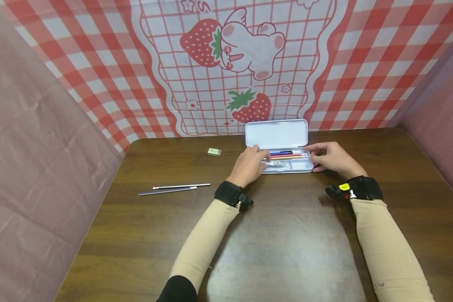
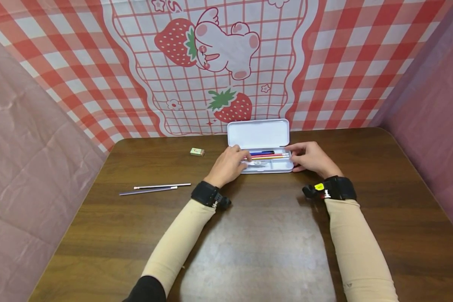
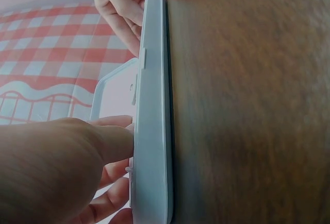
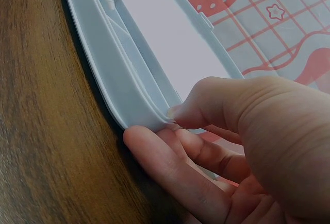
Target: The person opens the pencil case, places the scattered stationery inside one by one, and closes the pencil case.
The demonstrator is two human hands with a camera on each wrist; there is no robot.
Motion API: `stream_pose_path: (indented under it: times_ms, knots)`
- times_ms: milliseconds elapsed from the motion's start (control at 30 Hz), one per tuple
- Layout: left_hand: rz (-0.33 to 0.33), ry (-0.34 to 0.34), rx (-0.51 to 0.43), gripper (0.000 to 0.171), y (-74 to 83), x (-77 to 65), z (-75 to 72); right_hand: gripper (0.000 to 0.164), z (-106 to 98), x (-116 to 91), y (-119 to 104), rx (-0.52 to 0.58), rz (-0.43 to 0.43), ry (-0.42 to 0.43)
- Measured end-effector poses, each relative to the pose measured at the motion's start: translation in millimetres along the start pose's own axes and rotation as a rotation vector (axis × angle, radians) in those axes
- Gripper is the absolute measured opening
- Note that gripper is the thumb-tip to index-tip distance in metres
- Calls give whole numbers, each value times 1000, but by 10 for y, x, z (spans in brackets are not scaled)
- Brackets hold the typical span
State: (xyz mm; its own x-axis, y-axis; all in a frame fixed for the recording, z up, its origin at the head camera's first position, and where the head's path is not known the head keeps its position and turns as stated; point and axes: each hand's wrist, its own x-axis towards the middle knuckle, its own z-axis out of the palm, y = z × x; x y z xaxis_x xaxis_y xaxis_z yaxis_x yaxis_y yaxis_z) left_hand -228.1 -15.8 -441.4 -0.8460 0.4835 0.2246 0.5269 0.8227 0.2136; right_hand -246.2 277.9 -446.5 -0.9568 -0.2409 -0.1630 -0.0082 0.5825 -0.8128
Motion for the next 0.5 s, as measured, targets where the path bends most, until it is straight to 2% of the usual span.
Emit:
stream_pose_path:
  times_ms: [500]
  knots:
    - [-11,-18,21,14,14,41,-12,43,-8,6,3,9,1,-10]
